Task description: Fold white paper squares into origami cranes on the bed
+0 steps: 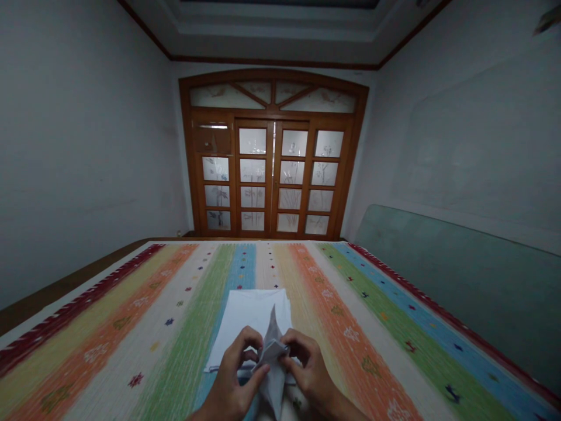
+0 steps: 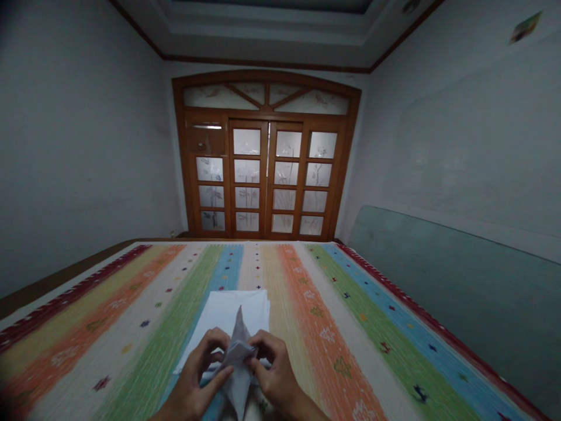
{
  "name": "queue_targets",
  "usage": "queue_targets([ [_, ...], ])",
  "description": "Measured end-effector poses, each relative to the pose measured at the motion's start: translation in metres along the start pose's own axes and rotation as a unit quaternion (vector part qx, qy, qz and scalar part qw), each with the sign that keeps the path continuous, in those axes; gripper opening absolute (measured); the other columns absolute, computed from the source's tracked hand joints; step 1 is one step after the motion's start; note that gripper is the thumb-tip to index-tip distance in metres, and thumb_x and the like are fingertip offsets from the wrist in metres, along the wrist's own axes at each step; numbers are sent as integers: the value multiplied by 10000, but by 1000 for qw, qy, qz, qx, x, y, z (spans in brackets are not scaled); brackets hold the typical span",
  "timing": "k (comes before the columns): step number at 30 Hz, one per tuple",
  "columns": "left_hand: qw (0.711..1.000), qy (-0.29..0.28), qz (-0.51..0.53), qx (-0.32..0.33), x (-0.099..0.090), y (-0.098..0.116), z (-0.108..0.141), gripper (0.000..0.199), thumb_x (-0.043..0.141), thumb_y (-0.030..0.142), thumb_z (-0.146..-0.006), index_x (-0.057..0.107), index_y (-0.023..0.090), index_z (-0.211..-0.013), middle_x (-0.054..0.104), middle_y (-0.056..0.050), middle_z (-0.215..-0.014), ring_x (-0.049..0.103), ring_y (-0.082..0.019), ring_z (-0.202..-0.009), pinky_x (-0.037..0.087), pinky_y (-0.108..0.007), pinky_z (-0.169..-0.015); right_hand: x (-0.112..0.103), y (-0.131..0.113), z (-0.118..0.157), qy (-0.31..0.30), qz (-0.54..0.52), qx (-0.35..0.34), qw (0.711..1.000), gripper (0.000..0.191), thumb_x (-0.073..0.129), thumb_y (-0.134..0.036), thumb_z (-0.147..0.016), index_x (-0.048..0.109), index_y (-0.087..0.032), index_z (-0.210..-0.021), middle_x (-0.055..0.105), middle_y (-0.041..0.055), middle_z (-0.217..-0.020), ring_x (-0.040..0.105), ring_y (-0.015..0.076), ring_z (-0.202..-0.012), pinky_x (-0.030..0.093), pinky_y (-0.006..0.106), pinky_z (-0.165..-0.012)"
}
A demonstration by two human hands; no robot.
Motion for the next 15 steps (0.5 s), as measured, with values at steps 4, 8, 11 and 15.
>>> queue_targets([
  [4,999,41,-23,-19,-7,-6,0,120,648,238,-895,600,234,-1006,601,-26,-951,615,-209,-902,539,-287,-777,-2,4,0,9,-2,7,1000,83,698,-227,-763,681,-173,-825,594,7,-746,571,171,-688,434,245,-613],
  [8,998,42,-19,-51,-8,-10,-1,146,673,232,-859,611,229,-991,613,-20,-919,627,-212,-882,534,-283,-753,-4,8,-1,19,8,0,1000,101,708,-226,-768,724,-182,-858,609,18,-767,597,184,-720,451,250,-626],
  [11,995,42,4,-91,-6,-14,-1,222,724,194,-780,589,222,-954,609,-13,-904,627,-211,-869,521,-265,-720,-5,10,-1,28,23,-9,999,105,701,-218,-772,745,-193,-864,611,19,-760,598,184,-719,449,247,-618],
  [15,990,45,53,-123,-5,-20,-4,270,754,185,-710,527,225,-850,560,25,-822,601,-180,-768,494,-230,-635,-6,10,-1,37,46,-15,998,95,690,-204,-769,745,-194,-846,616,18,-748,597,180,-702,448,243,-608],
])
Point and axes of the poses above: each hand's wrist, its own z-axis away from the middle knuckle, its own x-axis out of the palm, y = z × x, the point moved 7 cm from there along -z, towards the middle knuckle
